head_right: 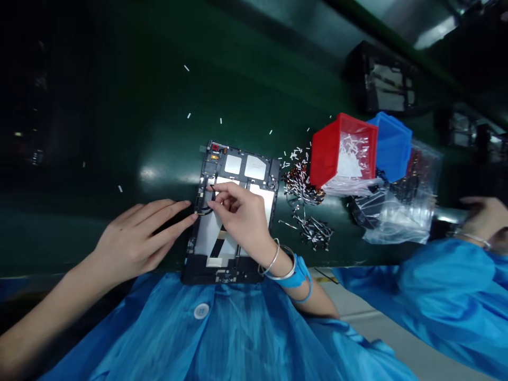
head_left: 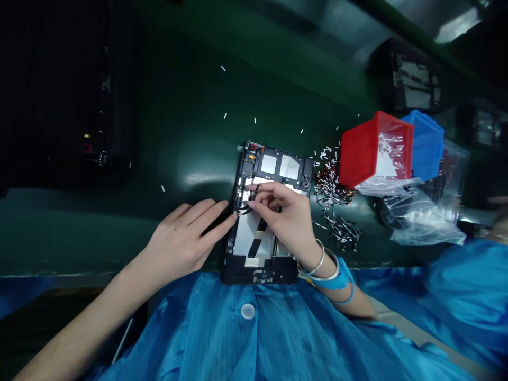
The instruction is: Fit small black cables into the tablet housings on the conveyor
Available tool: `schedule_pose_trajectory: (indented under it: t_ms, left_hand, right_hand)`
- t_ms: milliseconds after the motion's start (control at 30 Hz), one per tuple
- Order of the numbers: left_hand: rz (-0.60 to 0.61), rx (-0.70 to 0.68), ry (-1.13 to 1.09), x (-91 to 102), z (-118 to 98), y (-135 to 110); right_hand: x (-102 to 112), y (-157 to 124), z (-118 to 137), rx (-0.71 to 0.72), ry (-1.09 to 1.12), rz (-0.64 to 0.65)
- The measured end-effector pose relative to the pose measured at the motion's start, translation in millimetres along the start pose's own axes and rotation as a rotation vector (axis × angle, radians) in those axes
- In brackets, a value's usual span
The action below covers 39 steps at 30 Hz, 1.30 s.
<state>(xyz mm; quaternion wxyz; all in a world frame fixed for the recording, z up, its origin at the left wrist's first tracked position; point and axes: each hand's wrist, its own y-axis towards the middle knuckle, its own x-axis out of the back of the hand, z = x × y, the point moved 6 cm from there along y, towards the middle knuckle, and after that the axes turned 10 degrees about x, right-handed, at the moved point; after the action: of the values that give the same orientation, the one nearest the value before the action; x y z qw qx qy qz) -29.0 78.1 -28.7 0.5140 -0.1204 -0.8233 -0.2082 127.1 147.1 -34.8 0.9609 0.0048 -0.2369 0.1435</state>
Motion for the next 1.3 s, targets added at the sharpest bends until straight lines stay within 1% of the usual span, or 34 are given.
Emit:
schedule_pose_trajectory:
  t_ms: [200, 300, 367, 533, 633, 767, 933, 1067, 1133, 1200, 1300]
  left_hand:
    - [-0.033, -0.028, 0.0, 1.1, -3, 1]
    - [-0.041, -0.008, -0.021, 1.4, -2, 0]
    - [-0.04, -0.008, 0.006, 1.2, -2, 1]
    - [-0.04, -0.028, 0.044, 1.6, -9, 7]
    - [-0.01, -0.038, 0.052, -1.9, -11, 7]
    - [0.055, -0.015, 0.053, -8.4, -7, 6]
    - [0.063, -0.033, 0.072, -9.7, -6, 4]
    - [0.148, -0.016, -0.025, -12.7, -5, 4]
    - [0.197, -0.04, -0.068, -13.8, -7, 6]
    - [0.215, -0.091, -0.064, -13.1, -9, 9]
    - [0.191, -0.163, 0.001, -10.6, -12, 14]
  right_hand:
    - [15, 12, 4, 0.111, -0.104, -0.018]
    - [19, 20, 4, 0.132, -0.139, 0.039]
    - [20, 23, 3, 0.134, -0.153, 0.077]
    - [18, 27, 2, 0.138, -0.144, 0.118]
    - [17, 29, 2, 0.142, -0.15, 0.135]
    - [16, 31, 4, 0.146, -0.182, 0.155]
    - [14, 32, 5, 0.125, -0.239, 0.179]
    - [13, 32, 6, 0.121, -0.269, 0.187]
    - [13, 32, 6, 0.122, -0.271, 0.183]
    - [13, 32, 6, 0.126, -0.266, 0.173]
    - [13, 32, 6, 0.129, -0.259, 0.161]
